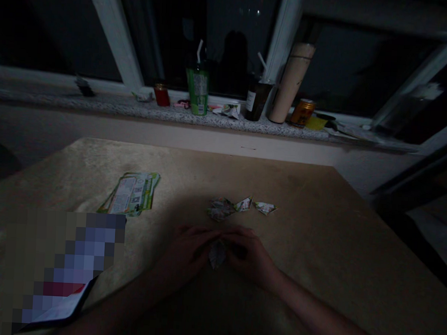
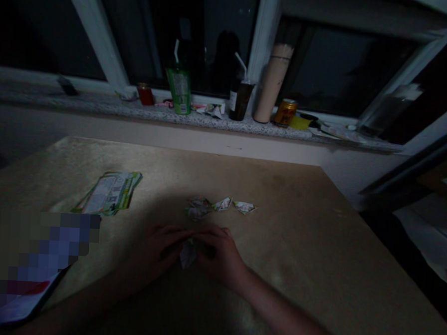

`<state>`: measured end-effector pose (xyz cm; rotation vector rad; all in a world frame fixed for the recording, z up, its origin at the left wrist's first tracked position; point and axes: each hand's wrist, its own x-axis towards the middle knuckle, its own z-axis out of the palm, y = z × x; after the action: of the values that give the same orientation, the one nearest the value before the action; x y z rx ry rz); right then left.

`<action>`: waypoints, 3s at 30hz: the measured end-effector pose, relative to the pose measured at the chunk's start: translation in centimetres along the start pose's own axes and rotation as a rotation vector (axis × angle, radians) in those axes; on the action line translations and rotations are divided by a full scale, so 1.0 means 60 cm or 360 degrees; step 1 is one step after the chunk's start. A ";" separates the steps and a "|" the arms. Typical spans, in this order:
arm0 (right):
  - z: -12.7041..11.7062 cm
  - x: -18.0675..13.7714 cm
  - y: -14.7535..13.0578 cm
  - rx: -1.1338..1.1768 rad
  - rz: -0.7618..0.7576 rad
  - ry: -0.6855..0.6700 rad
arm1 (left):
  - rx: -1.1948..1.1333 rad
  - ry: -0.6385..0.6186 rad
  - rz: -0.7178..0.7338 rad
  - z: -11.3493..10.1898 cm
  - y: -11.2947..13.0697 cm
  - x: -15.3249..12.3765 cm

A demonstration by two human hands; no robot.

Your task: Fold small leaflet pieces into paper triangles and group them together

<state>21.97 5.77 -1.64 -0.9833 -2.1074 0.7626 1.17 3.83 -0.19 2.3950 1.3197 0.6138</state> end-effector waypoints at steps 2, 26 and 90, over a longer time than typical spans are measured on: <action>-0.001 -0.001 -0.001 -0.0015 -0.0011 0.0001 | 0.0019 -0.0025 0.0034 -0.005 0.002 0.001; 0.000 -0.014 0.007 0.0100 -0.0156 -0.0015 | 0.0168 -0.0191 0.0286 -0.006 -0.004 -0.007; 0.007 -0.021 -0.002 0.0732 0.0213 -0.0645 | -0.0934 -0.0225 -0.0063 0.001 0.017 -0.005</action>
<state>22.21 4.63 -2.22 -0.7633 -2.0565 1.5407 1.75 3.06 0.20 1.8900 0.9569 0.6912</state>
